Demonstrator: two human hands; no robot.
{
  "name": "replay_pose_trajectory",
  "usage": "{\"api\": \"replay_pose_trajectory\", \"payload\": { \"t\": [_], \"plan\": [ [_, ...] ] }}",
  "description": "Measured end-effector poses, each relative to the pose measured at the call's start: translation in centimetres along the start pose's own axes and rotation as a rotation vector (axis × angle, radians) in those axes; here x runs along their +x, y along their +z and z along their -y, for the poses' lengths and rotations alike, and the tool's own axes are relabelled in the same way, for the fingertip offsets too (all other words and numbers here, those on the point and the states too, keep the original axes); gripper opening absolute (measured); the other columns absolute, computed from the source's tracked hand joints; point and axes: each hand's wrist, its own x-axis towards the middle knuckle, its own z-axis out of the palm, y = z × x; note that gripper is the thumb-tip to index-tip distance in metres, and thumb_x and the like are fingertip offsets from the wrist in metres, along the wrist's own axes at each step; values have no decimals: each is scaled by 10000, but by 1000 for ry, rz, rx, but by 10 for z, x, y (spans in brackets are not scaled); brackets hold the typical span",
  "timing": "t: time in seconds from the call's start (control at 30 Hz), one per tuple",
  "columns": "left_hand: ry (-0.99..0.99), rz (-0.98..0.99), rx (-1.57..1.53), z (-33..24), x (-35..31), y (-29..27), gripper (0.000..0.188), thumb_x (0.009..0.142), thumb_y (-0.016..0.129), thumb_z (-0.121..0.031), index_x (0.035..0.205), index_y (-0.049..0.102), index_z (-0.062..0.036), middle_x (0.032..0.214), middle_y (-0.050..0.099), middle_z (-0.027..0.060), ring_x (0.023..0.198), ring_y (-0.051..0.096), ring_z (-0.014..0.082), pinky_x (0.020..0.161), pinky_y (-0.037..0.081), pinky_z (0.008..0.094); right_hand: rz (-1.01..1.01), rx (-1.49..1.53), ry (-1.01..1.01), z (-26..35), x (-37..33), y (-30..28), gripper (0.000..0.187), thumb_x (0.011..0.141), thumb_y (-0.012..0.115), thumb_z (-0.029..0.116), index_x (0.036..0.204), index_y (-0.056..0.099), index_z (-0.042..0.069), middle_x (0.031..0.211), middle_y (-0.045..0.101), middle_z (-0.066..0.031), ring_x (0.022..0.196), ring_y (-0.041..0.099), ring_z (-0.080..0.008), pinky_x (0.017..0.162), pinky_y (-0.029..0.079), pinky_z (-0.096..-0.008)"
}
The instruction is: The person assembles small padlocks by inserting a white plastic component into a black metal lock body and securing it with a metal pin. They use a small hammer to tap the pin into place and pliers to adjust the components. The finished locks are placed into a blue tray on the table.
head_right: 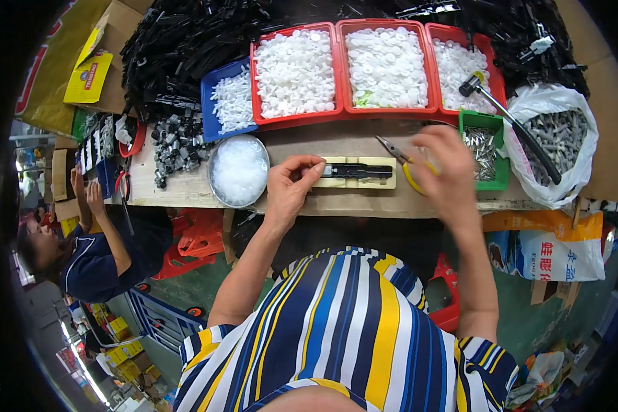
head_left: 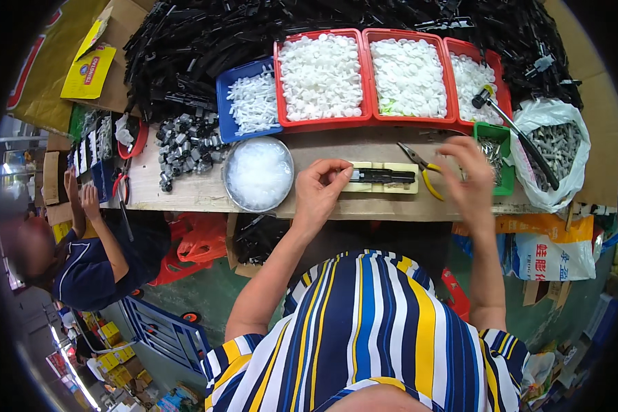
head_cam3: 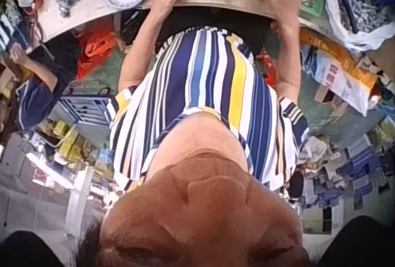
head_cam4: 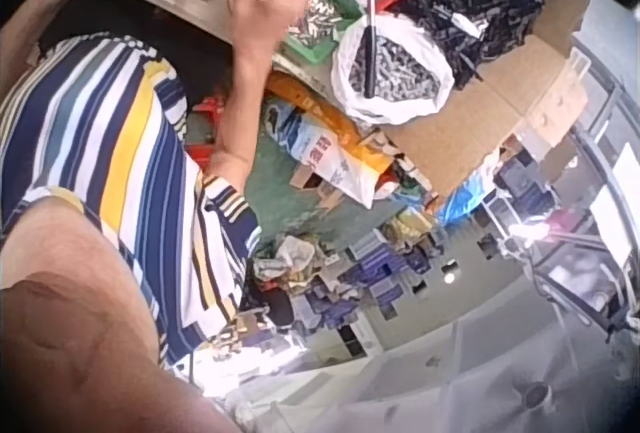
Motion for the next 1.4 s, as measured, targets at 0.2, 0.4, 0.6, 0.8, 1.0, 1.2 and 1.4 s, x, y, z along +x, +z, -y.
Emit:
{"api": "replay_pose_trajectory", "payload": {
  "t": [0.2,0.4,0.6,0.8,1.0,1.2,1.4],
  "plan": [
    [119,-48,198,-29,11,-10,176,927,724,-130,1038,739,6,798,635,-31,716,517,26,610,407,210,13,-383,318,-64,-36,-47,112,870,673,33,969,655,-16,975,629,-157,889,635,-354,766,494,-420],
    [514,-159,530,-68,59,-15,121,874,737,-77,972,746,-7,761,639,69,661,580,130,620,462,273,77,-434,275,-78,-42,-41,82,867,667,54,919,653,-8,915,610,-167,884,608,-377,757,475,-453],
    [693,-87,686,-61,104,-2,105,796,756,-66,892,753,-23,831,660,123,747,648,265,683,506,368,57,-364,342,-69,-35,-43,114,829,718,55,872,648,-23,835,626,-151,772,638,-334,697,487,-424],
    [752,-49,838,-57,118,17,100,762,753,-67,842,734,-9,842,657,137,830,644,315,768,510,411,1,-293,383,-72,-44,-47,141,832,744,67,866,647,-30,784,633,-142,679,643,-274,644,492,-374],
    [743,-31,813,-61,122,15,119,757,719,-61,856,703,3,803,647,128,691,653,268,654,527,365,-100,-95,414,-65,-43,-46,115,870,726,60,888,656,-29,789,651,-88,679,613,-169,652,485,-315],
    [367,-20,394,-84,97,16,93,832,712,-80,814,666,-2,785,677,49,645,622,121,586,490,256,-163,369,381,-34,-23,-16,90,894,725,64,898,665,-3,816,644,7,729,576,-61,650,461,-240],
    [-95,221,-562,-75,65,17,160,907,688,-43,1051,657,19,853,695,59,704,650,128,622,508,208,-154,867,376,17,12,30,78,906,724,40,950,664,18,857,643,22,763,563,-26,662,436,-192]
  ]
}}
